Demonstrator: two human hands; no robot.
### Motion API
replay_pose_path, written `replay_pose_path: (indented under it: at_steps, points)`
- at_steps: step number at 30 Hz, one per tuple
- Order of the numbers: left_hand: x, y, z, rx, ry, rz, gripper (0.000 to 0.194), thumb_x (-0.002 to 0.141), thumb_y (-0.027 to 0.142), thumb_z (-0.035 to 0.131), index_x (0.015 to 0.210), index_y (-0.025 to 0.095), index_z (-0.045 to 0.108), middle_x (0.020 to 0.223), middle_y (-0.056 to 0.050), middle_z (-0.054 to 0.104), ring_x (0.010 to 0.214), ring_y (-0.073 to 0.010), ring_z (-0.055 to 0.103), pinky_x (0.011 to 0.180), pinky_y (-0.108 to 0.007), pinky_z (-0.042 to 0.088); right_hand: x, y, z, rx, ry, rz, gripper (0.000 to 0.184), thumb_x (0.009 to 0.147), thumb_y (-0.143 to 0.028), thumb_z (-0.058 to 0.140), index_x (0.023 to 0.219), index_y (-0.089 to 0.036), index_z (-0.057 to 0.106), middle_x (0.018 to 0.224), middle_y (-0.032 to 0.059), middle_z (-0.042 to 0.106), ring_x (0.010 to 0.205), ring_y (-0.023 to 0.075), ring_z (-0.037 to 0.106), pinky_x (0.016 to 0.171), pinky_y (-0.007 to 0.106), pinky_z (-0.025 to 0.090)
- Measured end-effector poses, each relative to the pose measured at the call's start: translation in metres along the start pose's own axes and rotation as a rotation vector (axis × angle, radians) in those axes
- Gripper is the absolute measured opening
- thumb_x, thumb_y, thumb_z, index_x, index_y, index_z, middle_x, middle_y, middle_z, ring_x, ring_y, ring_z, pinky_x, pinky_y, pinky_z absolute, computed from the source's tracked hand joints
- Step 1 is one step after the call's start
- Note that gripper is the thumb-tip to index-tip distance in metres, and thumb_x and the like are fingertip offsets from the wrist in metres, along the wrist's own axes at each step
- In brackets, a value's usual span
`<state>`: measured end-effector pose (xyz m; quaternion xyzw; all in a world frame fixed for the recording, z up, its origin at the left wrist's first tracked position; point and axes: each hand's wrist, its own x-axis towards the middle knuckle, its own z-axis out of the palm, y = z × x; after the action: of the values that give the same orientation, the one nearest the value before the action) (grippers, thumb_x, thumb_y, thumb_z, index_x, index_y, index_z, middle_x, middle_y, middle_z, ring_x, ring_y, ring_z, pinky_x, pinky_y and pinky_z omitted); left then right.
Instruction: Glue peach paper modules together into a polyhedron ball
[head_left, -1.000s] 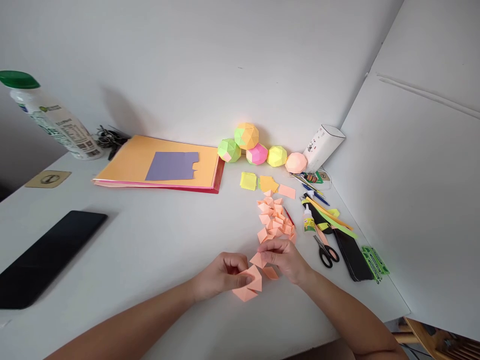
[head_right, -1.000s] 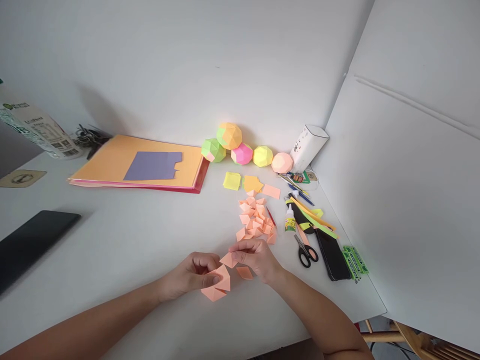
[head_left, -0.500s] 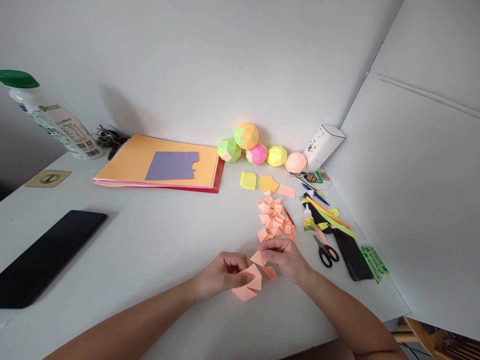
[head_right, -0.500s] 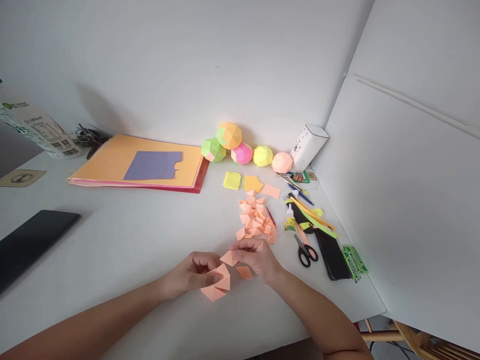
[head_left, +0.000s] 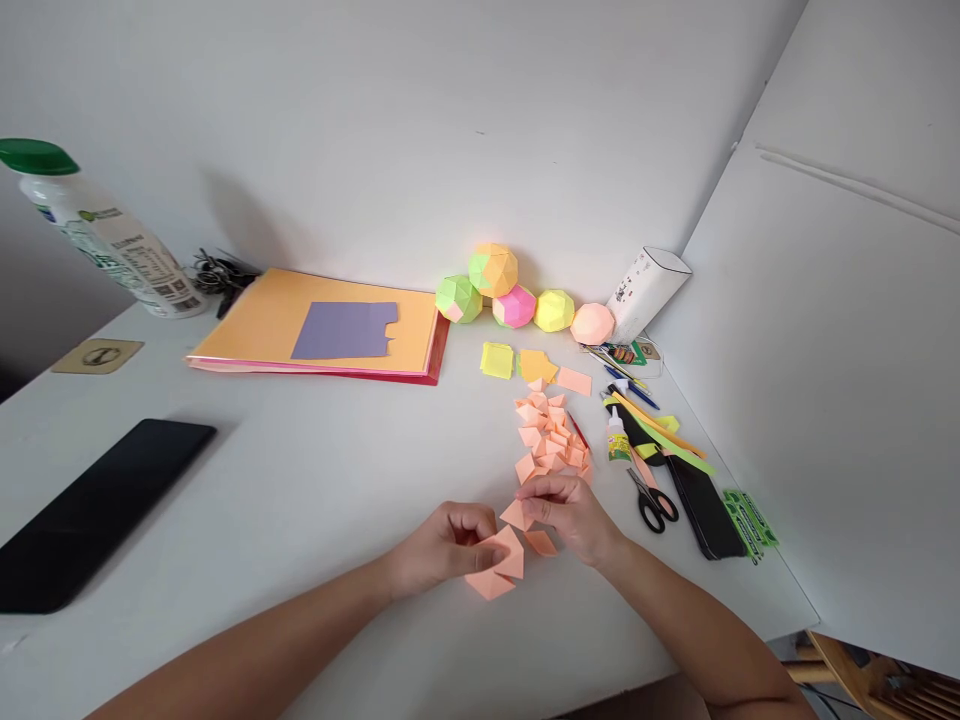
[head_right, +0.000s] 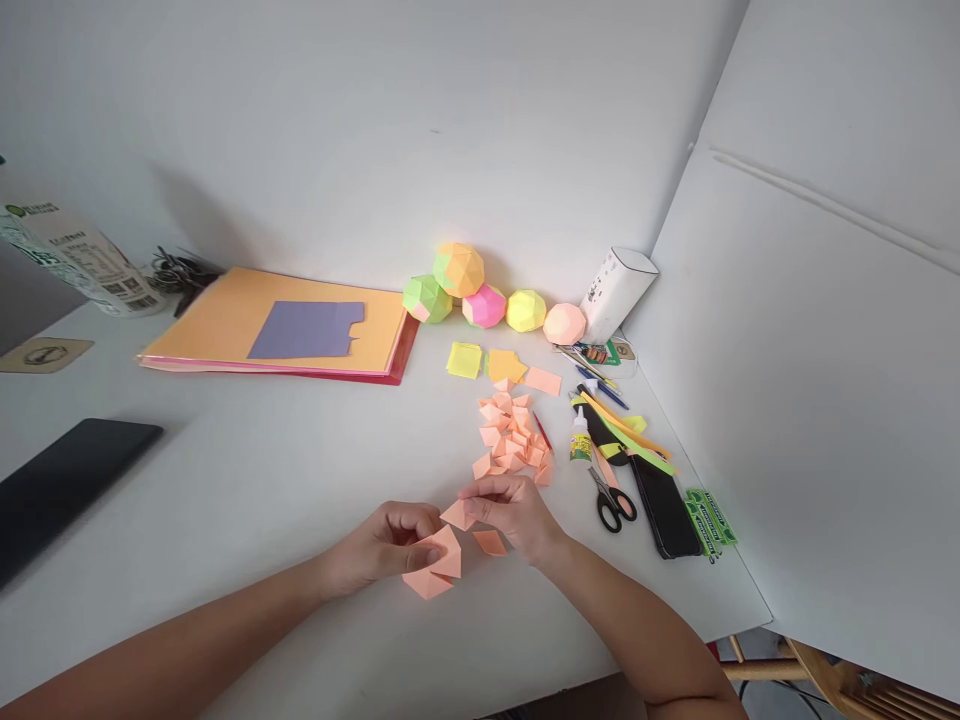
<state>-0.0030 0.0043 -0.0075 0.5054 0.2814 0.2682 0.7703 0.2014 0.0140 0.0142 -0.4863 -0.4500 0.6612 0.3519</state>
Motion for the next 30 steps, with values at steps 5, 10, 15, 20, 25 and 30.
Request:
replay_pose_path:
  at_steps: [5,10,15,20,25,30]
  points:
    - [0.0004,-0.0007,-0.0001,-0.009,0.001,-0.006,0.035,0.074,0.034,0.067,0.056,0.014,0.046,0.062,0.004,0.040,0.056,-0.0082,0.037,0.052,-0.024,0.029,-0.0002,-0.0005,0.0003,0.000,-0.008,0.003,0.015,0.065,-0.029,0.076,0.078,-0.021,0.074,0.071,-0.0005,0.066,0.068,0.0123,0.059,0.067,0.028,0.047]
    - [0.0000,-0.0011,-0.0002,0.006,0.011,-0.009,0.033,0.073,0.036,0.068,0.056,0.014,0.049,0.063,0.003,0.043,0.055,-0.0085,0.039,0.052,-0.024,0.031,-0.0012,-0.0014,0.0007,-0.006,-0.005,0.007,0.015,0.065,-0.029,0.076,0.077,-0.021,0.074,0.071,-0.0006,0.066,0.067,0.0117,0.059,0.067,0.027,0.047]
    - [-0.0004,-0.0003,0.0000,0.014,0.009,-0.021,0.034,0.073,0.038,0.067,0.056,0.015,0.049,0.063,0.002,0.045,0.055,-0.0090,0.040,0.052,-0.025,0.032,-0.0011,-0.0006,0.0008,-0.005,-0.011,0.001,0.014,0.067,-0.029,0.075,0.078,-0.021,0.073,0.069,-0.0005,0.066,0.066,0.0118,0.059,0.066,0.027,0.047]
    - [-0.0003,-0.0021,-0.0007,0.028,0.015,-0.029,0.035,0.073,0.041,0.067,0.058,0.015,0.049,0.063,0.003,0.042,0.056,-0.0091,0.039,0.052,-0.025,0.032,-0.0014,-0.0003,0.0011,-0.013,-0.015,-0.004,0.016,0.067,-0.030,0.075,0.079,-0.020,0.073,0.070,0.0003,0.066,0.066,0.0129,0.059,0.066,0.028,0.048]
    - [-0.0004,-0.0014,-0.0005,0.022,0.006,-0.013,0.036,0.073,0.039,0.066,0.056,0.015,0.045,0.062,0.004,0.039,0.055,-0.0085,0.036,0.052,-0.025,0.029,-0.0016,-0.0019,0.0017,-0.025,-0.013,-0.004,0.017,0.067,-0.031,0.075,0.079,-0.020,0.073,0.071,0.0003,0.065,0.068,0.0127,0.058,0.067,0.028,0.048]
    - [-0.0005,0.0001,-0.0002,0.035,0.012,-0.013,0.037,0.073,0.038,0.067,0.055,0.015,0.044,0.063,0.003,0.040,0.056,-0.0085,0.035,0.052,-0.025,0.029,-0.0013,-0.0029,0.0019,-0.011,-0.007,-0.001,0.016,0.066,-0.031,0.075,0.078,-0.020,0.073,0.071,0.0000,0.065,0.068,0.0127,0.058,0.067,0.028,0.047]
